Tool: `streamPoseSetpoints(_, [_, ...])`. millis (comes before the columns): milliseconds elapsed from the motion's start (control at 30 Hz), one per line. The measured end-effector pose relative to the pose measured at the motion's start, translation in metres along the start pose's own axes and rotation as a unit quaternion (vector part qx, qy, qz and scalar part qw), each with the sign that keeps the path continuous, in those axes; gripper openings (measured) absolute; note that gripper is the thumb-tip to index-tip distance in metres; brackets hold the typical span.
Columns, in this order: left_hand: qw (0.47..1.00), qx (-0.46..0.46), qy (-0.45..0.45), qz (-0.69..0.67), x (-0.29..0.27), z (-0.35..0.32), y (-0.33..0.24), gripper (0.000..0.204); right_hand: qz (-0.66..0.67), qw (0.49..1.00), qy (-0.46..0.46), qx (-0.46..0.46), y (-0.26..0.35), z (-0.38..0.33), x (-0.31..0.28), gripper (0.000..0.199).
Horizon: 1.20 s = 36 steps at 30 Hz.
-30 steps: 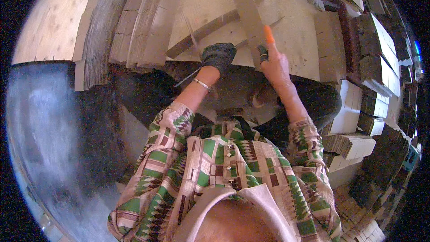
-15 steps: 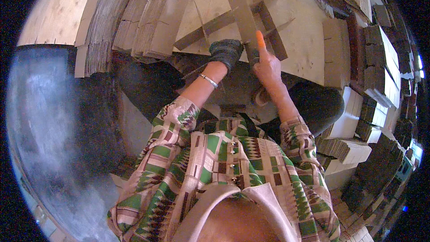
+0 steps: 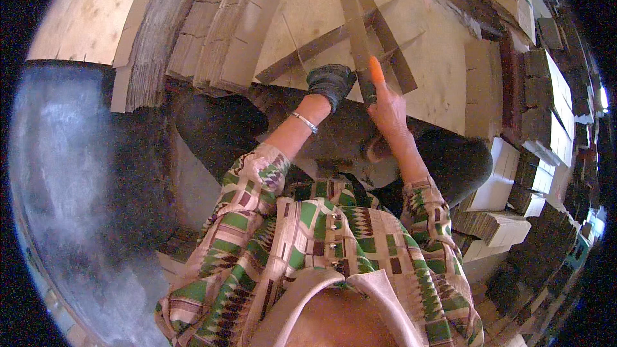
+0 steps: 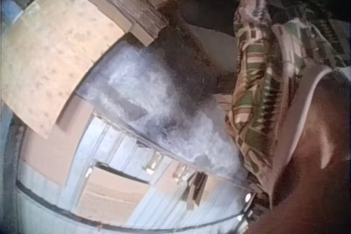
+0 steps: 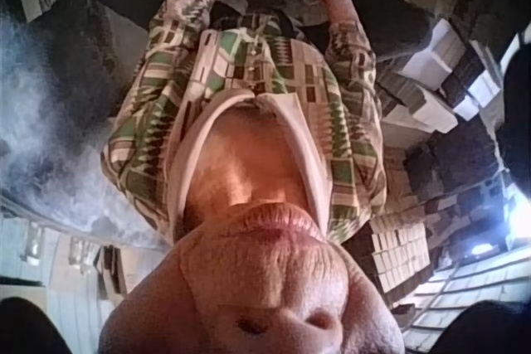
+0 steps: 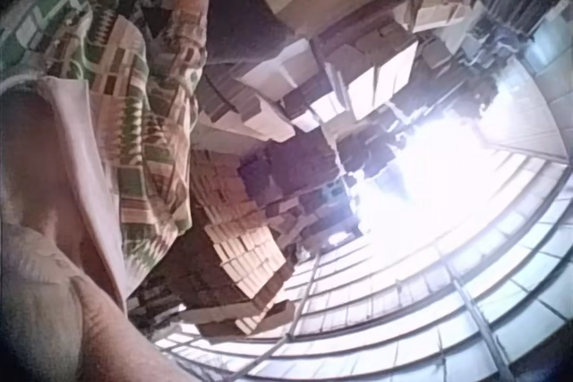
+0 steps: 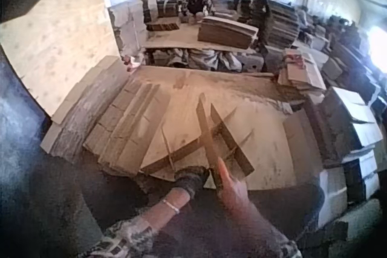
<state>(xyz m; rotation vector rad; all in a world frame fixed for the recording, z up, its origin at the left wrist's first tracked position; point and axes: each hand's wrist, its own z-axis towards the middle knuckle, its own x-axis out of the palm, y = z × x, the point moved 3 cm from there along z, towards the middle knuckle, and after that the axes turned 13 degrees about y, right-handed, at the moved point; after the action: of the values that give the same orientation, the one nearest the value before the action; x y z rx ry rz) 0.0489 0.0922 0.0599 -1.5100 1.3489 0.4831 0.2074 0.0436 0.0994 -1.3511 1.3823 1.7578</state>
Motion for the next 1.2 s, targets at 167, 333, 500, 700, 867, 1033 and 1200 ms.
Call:
streamPoseSetpoints(167, [1.0, -0.002, 0.016, 0.012, 0.005, 0.005, 0.005, 0.046, -0.01, 1.0, 0.015, 0.012, -0.001, 0.001, 0.008, 0.106])
streamPoseSetpoints(333, [1.0, 0.001, 0.004, -0.014, 0.007, 0.004, 0.01, 0.045, -0.036, 0.994, 0.088, 0.054, 0.013, 0.021, 0.007, 0.103])
streamPoseSetpoints(500, [0.999, 0.001, 0.004, -0.039, 0.006, 0.002, 0.007, 0.044, -0.054, 0.985, 0.139, 0.092, -0.013, 0.026, 0.049, 0.102])
streamPoseSetpoints(700, [0.955, -0.048, -0.292, 0.005, -0.06, -0.036, 0.055, 0.073, 0.047, 0.992, -0.028, 0.113, -0.035, 0.02, -0.025, 0.084])
streamPoseSetpoints(867, [0.975, -0.115, -0.093, -0.169, -0.039, 0.0, 0.079, 0.078, 0.139, 0.971, -0.055, 0.189, -0.117, 0.038, 0.018, 0.06])
streamPoseSetpoints(1033, [0.993, 0.045, 0.008, -0.106, 0.011, 0.03, 0.04, 0.051, 0.554, 0.816, 0.089, 0.142, -0.04, 0.091, 0.108, 0.057])
streamPoseSetpoints(1200, [0.964, 0.066, -0.259, -0.01, -0.059, 0.023, 0.159, 0.016, 0.646, 0.741, 0.147, 0.111, 0.021, 0.084, 0.075, 0.059])
